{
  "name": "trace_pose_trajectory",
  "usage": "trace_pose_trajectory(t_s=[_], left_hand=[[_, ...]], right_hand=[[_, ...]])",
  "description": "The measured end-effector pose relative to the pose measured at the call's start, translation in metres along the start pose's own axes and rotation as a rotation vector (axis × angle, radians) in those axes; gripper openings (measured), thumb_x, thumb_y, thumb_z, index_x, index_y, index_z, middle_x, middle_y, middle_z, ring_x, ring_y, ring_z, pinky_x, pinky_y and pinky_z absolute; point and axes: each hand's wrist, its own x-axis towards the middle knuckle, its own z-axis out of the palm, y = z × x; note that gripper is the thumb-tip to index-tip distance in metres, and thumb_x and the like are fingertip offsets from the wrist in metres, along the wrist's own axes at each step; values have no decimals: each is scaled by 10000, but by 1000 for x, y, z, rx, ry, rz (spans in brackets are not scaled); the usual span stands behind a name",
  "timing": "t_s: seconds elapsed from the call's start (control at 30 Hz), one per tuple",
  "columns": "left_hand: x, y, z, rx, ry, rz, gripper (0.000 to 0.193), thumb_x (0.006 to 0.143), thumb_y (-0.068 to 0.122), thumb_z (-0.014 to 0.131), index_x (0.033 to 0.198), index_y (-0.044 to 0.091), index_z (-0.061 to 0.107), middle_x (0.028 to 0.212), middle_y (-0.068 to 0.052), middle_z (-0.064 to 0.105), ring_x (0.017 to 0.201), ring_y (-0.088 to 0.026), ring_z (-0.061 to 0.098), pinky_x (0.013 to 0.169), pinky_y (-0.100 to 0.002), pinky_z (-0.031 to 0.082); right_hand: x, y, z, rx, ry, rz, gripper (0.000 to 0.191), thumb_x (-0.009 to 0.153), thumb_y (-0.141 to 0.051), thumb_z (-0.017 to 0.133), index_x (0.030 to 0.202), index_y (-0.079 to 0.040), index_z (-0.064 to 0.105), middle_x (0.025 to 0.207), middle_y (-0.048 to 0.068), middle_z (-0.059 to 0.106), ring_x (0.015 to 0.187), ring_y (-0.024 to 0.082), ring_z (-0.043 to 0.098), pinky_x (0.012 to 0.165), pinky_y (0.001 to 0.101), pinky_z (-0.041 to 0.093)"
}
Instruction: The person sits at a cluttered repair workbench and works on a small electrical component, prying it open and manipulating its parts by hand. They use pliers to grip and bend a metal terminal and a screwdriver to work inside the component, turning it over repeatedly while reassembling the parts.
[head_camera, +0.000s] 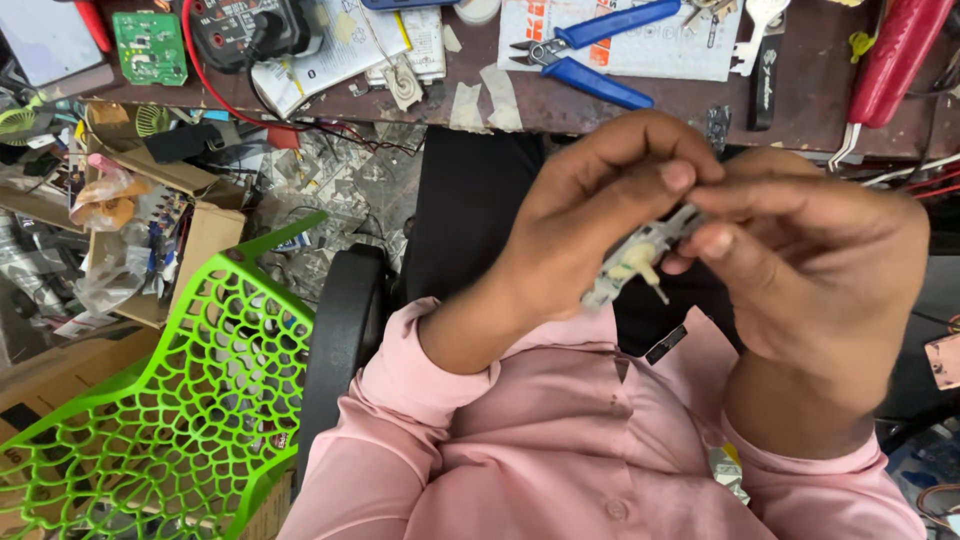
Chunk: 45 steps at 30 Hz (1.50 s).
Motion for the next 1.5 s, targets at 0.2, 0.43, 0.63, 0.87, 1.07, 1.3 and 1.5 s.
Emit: trace_pose_trajectory(t_s=[0.2, 0.43, 0.63, 0.87, 1.07, 1.3, 1.5], left_hand=[[8, -2, -5, 145, 122, -63, 276, 1131, 58, 507, 1307, -108, 638, 1065, -123, 722, 851, -126, 656, 762, -254, 539], [9, -14, -8, 259, 89, 12, 225, 1172, -16, 502, 1284, -98, 678, 982, -127, 734, 805, -115, 641, 745, -240, 535], [13, -20, -7, 277, 126, 24, 256, 1142, -32, 459, 1249, -90, 684, 940, -126, 736, 750, -117, 643, 687, -252, 546], [9, -25, -7, 359, 149, 66, 247, 1155, -28, 473, 1249, -88, 694, 935, -104, 727, 761, -97, 628, 693, -239, 531], [6, -12, 13, 598, 199, 180, 207, 1186, -5, 505, 1290, -59, 675, 968, -83, 721, 815, -68, 625, 746, -215, 529], [-29, 22, 43, 1111, 147, 298, 426, 1116, 76, 409, 1540, 114, 424, 989, -34, 585, 701, -59, 508, 702, -189, 460], [-36, 17, 51, 1279, 202, 346, 669, 913, 12, 480, 1574, 107, 429, 888, -21, 491, 624, -86, 451, 622, -221, 461]], right_hand=[[9, 26, -23, 225, -54, 121, 84, 1072, 86, 692, 1092, 167, 681, 971, 226, 709, 804, 233, 730, 769, 330, 636], [7, 43, -40, 335, -124, 141, 99, 1066, 63, 733, 1006, 131, 694, 913, 195, 714, 779, 210, 723, 766, 305, 614], [10, 52, -42, 395, -70, 191, 163, 1074, 12, 749, 951, 107, 699, 863, 182, 719, 745, 218, 727, 754, 315, 615], [11, 55, -42, 417, -74, 182, 118, 1039, 65, 739, 943, 116, 695, 867, 196, 717, 737, 236, 725, 752, 337, 623], [12, 50, -40, 327, -145, 77, 129, 1040, 44, 771, 987, 124, 685, 927, 183, 700, 797, 230, 715, 781, 308, 610], [17, 41, -39, 347, -220, -19, 206, 1007, -87, 831, 1053, 56, 691, 1039, 154, 704, 763, 123, 613, 691, 192, 454], [14, 39, -36, 356, -153, 22, 255, 896, -121, 837, 1027, 53, 705, 964, 133, 697, 486, 22, 514, 404, 148, 315]])
